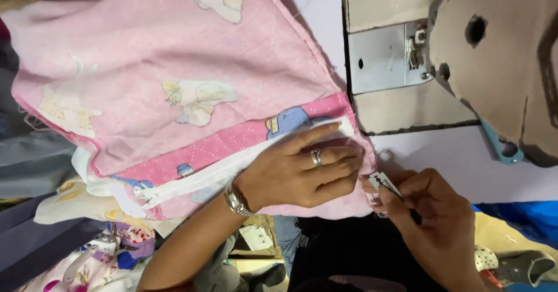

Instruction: The person attaches a zipper to a pink patterned textile bag using a sewing machine and trims excess threads with shears.

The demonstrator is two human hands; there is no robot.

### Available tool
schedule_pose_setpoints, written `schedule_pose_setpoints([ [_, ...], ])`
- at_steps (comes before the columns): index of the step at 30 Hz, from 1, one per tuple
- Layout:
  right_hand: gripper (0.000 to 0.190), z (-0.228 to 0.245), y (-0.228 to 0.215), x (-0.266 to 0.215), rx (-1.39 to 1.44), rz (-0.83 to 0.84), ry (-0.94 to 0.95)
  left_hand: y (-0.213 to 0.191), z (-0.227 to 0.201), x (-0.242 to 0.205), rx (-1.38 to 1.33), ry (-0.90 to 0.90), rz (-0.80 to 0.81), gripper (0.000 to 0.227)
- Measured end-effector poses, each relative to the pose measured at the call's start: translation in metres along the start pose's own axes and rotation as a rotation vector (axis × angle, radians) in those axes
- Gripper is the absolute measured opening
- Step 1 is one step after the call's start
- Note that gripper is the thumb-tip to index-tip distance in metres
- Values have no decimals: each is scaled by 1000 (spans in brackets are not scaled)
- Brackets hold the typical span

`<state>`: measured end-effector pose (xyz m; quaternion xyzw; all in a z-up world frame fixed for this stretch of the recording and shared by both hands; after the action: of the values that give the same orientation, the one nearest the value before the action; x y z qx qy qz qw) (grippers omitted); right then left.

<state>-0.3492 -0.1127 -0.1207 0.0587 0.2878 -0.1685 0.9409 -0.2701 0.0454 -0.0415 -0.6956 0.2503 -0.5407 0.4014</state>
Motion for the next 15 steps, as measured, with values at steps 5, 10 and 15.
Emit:
schedule_pose_setpoints([
  [5,34,27,7,12,-534,-7,-117,2,6,1,-8,-29,38,16],
  [10,22,25,5,10,-470,68,-218,-6,-1,4,38,17,131,10],
  [15,20,28,14,10,-493,83,-254,-7,4,-1,-26,-37,121,8],
])
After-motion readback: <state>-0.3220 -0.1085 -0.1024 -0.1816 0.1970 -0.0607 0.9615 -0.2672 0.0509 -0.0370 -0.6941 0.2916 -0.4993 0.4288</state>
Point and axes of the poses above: each hand's wrist, its own x-axis towards the middle knuckle, its own y-axis out of the palm, z = x × y, the point moved 10 cm from there along x, towards the middle knuckle, and after that the axes turned 9 degrees about x, right-handed, at the moved point
